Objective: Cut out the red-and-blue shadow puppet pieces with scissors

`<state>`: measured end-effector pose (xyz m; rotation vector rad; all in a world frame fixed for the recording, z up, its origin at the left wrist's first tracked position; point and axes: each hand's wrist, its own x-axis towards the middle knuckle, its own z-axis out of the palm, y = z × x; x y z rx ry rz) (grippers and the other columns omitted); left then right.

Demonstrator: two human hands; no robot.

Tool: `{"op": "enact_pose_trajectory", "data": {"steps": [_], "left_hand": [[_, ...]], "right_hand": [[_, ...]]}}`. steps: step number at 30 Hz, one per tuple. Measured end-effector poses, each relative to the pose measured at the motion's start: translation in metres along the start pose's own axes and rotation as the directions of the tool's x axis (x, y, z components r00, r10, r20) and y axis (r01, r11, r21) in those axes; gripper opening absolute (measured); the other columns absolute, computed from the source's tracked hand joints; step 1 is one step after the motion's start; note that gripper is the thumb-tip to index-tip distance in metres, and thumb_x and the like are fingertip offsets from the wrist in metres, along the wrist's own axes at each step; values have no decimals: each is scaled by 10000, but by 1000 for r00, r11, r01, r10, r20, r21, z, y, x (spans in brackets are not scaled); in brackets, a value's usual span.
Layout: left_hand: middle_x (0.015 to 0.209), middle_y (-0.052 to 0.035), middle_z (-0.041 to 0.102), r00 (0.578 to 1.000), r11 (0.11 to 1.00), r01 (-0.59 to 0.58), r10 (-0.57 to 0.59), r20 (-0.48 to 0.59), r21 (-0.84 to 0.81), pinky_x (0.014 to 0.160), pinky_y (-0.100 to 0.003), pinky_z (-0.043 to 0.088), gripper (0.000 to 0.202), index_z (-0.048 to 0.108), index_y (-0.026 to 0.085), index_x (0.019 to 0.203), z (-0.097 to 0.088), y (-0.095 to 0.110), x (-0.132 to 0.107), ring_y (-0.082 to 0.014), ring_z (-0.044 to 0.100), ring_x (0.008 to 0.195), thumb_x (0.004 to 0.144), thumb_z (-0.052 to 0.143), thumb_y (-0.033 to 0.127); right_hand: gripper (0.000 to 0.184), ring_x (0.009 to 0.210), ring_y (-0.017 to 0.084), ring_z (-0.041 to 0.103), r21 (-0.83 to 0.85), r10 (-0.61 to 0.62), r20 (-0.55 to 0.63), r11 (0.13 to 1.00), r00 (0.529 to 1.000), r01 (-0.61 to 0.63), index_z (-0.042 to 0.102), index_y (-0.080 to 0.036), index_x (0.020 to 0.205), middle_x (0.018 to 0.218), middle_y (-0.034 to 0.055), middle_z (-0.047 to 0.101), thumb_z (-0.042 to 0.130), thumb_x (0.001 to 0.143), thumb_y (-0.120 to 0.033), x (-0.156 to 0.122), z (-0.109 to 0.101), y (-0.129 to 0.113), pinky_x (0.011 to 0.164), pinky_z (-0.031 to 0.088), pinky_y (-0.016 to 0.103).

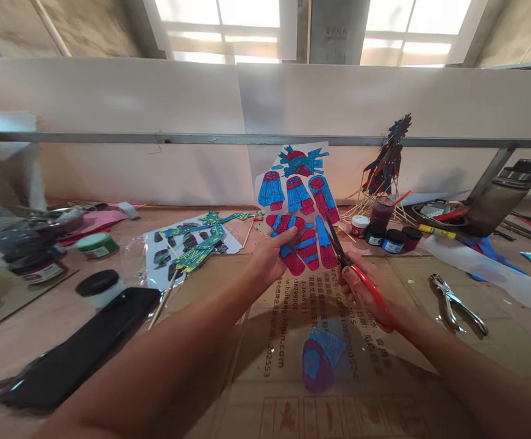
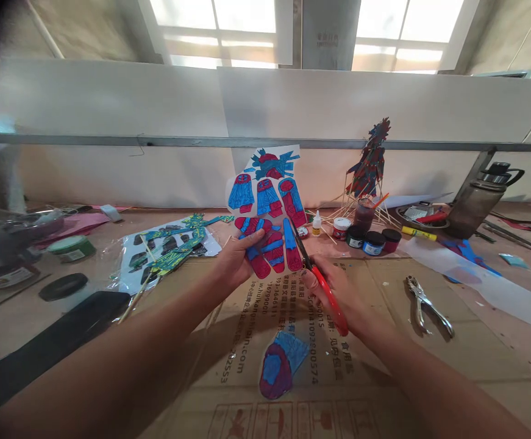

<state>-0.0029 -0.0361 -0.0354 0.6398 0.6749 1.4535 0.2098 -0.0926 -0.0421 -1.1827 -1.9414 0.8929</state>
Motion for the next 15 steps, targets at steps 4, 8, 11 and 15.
{"op": "enact_pose_trajectory", "data": {"steps": [4,8,11,15], "left_hand": [[878,-68,814,1000,1000,-2,2,-1,-12,772,-408,691,214,723,147,1008,3,-2,-4,-231,799,779,816,758,59],[937,-87,822,1000,1000,8,-8,8,-13,812,-459,686,280,723,153,1077,6,-1,-7,-266,806,853,815,758,59],[954,-98,824,999,999,33,-33,4,-11,828,-489,681,274,729,150,1081,7,-2,-9,-278,806,859,820,762,76],[933,-102,822,999,999,37,-37,-6,-5,819,-498,682,216,734,143,1028,6,-4,-8,-281,806,835,821,763,87]], "right_hand": [[574,640,171,586,125,39,11,991,999,-40,557,-233,1013,796,16,587,483,900,-790,1,0,-1,569,516,305],[558,625,171,556,87,-12,-2,996,1000,12,539,-238,924,768,20,580,454,926,-790,1,0,2,563,497,311],[561,626,175,539,51,-35,-17,998,999,36,545,-241,909,754,25,582,426,941,-788,1,0,3,564,486,314],[581,636,186,557,97,23,-15,995,1000,-22,548,-247,929,775,34,589,457,906,-821,0,2,3,561,489,324]]}}
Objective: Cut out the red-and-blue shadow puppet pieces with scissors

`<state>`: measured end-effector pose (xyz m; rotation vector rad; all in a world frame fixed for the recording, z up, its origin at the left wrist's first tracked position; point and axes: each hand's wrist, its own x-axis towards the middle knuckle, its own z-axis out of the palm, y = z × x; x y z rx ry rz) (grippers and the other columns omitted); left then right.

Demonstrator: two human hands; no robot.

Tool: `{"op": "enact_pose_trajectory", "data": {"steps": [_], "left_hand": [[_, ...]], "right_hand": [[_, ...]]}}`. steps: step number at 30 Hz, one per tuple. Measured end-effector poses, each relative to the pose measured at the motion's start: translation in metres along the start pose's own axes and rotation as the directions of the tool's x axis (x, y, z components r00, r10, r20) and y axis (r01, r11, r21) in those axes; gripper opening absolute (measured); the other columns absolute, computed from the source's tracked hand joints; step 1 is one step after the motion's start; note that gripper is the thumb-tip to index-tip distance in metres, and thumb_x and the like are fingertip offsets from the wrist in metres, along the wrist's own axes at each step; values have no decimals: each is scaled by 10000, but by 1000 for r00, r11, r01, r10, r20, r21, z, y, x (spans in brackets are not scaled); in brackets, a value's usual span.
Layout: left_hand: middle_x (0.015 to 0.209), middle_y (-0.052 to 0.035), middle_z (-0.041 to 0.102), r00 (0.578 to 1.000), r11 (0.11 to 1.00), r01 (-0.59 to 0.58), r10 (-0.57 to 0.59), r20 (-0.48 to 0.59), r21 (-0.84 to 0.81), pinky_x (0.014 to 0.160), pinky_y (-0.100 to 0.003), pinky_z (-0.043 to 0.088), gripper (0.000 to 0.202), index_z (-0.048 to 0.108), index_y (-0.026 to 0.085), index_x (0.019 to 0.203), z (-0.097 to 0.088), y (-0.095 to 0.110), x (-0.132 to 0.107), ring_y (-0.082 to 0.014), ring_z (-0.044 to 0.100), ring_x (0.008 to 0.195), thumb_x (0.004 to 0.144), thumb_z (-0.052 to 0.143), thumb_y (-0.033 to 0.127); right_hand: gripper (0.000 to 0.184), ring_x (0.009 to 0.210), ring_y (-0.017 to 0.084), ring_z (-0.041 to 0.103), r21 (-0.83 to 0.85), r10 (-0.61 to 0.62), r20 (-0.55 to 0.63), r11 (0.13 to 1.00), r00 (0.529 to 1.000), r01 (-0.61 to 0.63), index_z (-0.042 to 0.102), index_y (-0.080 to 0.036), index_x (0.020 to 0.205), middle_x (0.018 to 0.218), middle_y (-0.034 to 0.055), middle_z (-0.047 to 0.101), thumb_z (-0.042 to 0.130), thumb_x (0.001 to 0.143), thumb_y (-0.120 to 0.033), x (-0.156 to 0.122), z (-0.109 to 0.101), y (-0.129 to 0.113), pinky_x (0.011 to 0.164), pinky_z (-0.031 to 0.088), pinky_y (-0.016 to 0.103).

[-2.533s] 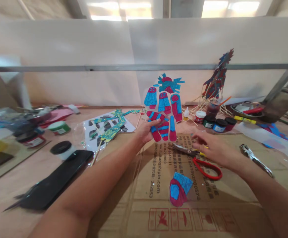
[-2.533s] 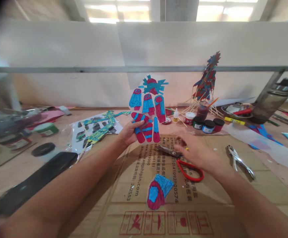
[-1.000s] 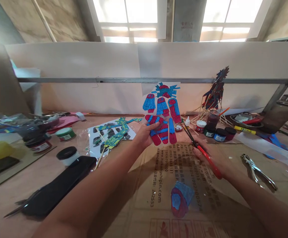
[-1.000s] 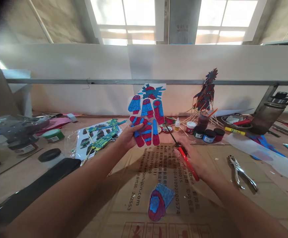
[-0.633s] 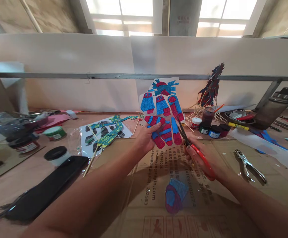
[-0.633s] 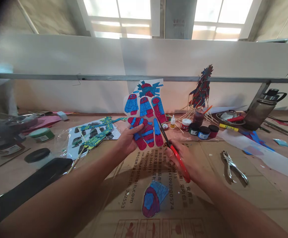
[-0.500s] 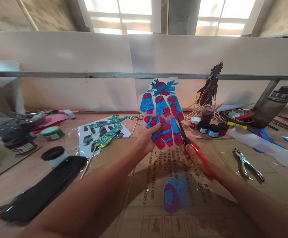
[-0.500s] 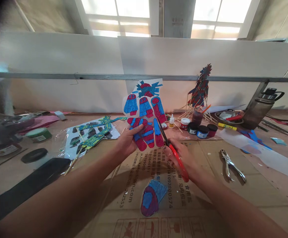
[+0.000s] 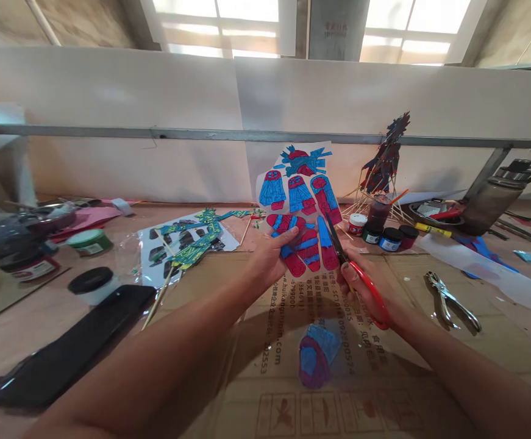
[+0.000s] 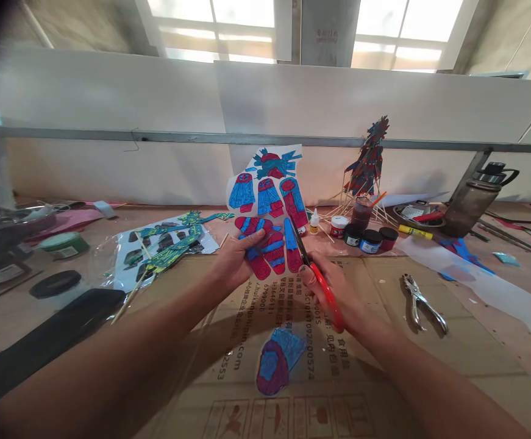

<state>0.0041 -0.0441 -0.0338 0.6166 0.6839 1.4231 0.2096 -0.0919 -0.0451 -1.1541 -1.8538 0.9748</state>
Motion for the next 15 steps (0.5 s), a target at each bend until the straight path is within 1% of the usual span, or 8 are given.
{"op": "enact_pose_trajectory", "data": {"steps": [2,4,6,10,15], "left_hand": [[915,-90,821,1000,1000,-6,6,-6,-1,818,-497,682,211,734,148,1013,0,-1,0,-273,805,816,815,767,81],[892,-79,819,1000,1000,-11,11,-3,-9,803,-491,686,201,734,150,1002,1,-1,-1,-256,801,782,818,760,71],[886,-77,819,1000,1000,-22,22,7,-20,801,-476,688,193,734,148,997,2,-1,-2,-243,798,769,824,751,63],[944,-96,824,999,999,-26,26,25,-19,828,-480,683,214,737,148,1029,4,-1,-4,-265,806,842,831,747,68],[961,-101,825,999,999,-35,35,3,-14,863,-477,678,250,738,153,1056,2,-4,-2,-302,801,951,816,782,99]], "right_hand": [[593,627,186,550,25,16,1,1000,1000,-16,556,-251,953,771,30,578,468,890,-834,0,1,-1,546,483,322],[602,616,181,534,34,12,-8,999,1000,-12,561,-251,992,763,23,569,472,886,-837,0,2,-1,533,471,315],[605,608,172,517,40,0,-10,999,1000,0,552,-246,991,753,15,558,470,889,-837,0,3,-1,532,464,307],[611,597,154,486,84,16,-21,996,1000,-14,532,-240,978,747,1,530,473,886,-842,-1,6,4,522,438,287],[579,575,141,456,149,79,-20,986,997,-75,523,-250,979,730,-16,494,486,893,-821,-3,9,4,476,395,255]]}}
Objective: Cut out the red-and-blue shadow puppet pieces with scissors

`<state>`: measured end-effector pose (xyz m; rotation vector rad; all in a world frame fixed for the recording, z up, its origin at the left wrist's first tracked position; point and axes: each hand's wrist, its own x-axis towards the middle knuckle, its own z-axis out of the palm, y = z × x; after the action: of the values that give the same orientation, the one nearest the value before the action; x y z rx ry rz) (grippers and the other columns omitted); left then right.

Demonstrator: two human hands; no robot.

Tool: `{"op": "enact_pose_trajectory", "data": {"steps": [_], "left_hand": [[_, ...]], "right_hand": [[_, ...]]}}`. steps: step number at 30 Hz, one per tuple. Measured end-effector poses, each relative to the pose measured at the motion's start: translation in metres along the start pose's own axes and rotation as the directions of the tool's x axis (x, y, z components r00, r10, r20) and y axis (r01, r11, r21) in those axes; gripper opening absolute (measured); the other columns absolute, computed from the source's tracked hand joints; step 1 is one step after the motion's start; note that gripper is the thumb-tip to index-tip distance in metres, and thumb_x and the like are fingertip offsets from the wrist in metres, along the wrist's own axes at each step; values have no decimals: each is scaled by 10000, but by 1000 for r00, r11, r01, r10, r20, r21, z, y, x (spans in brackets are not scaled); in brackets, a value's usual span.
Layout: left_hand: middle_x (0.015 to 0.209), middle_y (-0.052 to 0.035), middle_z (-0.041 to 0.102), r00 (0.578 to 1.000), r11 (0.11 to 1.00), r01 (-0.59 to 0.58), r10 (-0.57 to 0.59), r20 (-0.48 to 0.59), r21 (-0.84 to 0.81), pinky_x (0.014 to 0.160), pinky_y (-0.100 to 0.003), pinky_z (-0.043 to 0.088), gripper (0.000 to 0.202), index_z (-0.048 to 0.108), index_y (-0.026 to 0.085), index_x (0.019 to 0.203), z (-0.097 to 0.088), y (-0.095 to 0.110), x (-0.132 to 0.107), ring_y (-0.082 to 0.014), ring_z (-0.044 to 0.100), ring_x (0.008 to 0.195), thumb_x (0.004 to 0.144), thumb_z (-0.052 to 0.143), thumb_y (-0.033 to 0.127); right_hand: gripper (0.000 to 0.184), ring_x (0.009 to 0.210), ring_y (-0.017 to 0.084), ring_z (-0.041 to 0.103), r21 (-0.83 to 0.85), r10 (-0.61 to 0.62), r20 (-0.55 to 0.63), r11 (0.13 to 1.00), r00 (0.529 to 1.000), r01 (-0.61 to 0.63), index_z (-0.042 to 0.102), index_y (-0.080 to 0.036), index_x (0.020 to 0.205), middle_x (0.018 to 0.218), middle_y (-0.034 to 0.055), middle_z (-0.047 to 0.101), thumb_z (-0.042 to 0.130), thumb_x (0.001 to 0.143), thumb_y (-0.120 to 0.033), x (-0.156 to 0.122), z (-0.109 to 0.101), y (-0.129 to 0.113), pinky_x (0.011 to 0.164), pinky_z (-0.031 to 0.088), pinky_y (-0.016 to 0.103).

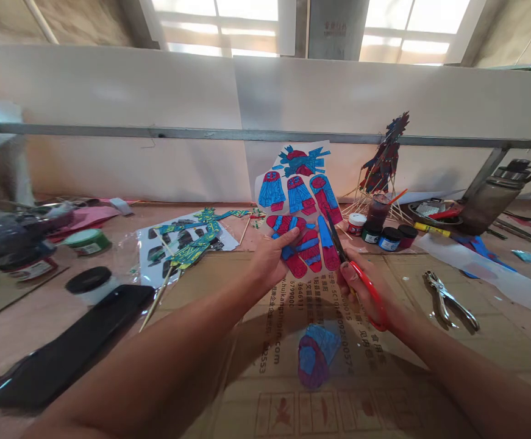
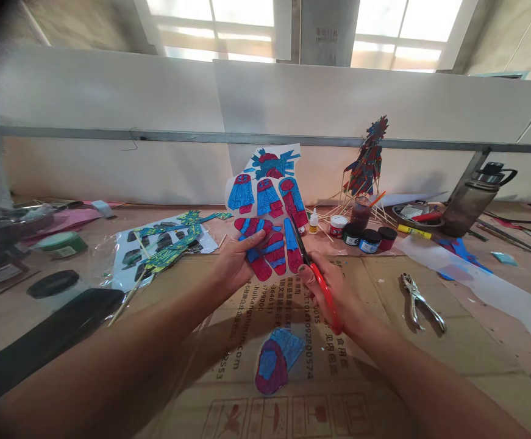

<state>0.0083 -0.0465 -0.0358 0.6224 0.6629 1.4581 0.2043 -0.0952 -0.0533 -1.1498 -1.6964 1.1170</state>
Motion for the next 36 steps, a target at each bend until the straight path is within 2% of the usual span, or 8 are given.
{"op": "enact_pose_trajectory", "data": {"steps": [7,12,14,19,24,30,36], "left_hand": [[975,-105,824,999,999,35,-34,29,-9,820,-444,690,260,735,152,1061,-1,-1,2,-288,807,899,811,788,106],[906,-71,816,1000,1000,-4,4,-16,-19,825,-431,689,232,728,155,1021,-1,0,4,-248,804,841,810,769,68],[863,-54,807,1000,1000,-4,4,-21,-14,803,-424,692,214,725,155,995,-1,0,3,-224,796,776,813,754,47],[856,-55,804,999,1000,22,-22,25,1,801,-416,692,192,735,152,948,1,-1,-2,-220,790,765,799,759,32],[853,-60,803,999,1000,10,-11,38,9,815,-435,688,194,739,153,946,1,-2,-3,-238,792,784,791,771,40],[901,-67,810,999,1000,14,-14,43,16,838,-454,683,205,732,146,958,1,1,-3,-227,792,799,790,767,33],[875,-58,810,999,1000,0,0,44,15,788,-420,691,222,734,153,957,5,3,-7,-211,784,729,790,748,7]], "right_hand": [[567,535,121,455,63,80,-31,995,996,-78,546,-256,1117,715,-31,493,569,872,-766,0,3,-4,424,348,217],[535,479,94,398,158,187,-15,970,982,-182,565,-257,1140,688,-49,458,597,877,-721,2,2,0,380,263,192],[542,484,101,414,148,196,-15,970,980,-192,578,-256,1155,682,-42,473,587,878,-722,2,1,-2,390,291,201],[696,530,138,483,-1,93,-46,996,995,-94,548,-263,1308,727,-9,572,614,825,-760,1,-2,-13,425,394,241],[560,509,125,468,7,115,-42,993,992,-115,587,-251,1108,690,-16,542,610,843,-744,1,-2,-9,417,371,231],[624,476,96,416,132,151,-33,981,988,-146,570,-259,1190,647,-54,469,698,798,-727,-1,0,-10,384,301,187],[640,465,93,403,136,197,-28,972,980,-191,575,-260,1170,647,-56,454,684,787,-761,1,0,-9,376,295,191]]}}
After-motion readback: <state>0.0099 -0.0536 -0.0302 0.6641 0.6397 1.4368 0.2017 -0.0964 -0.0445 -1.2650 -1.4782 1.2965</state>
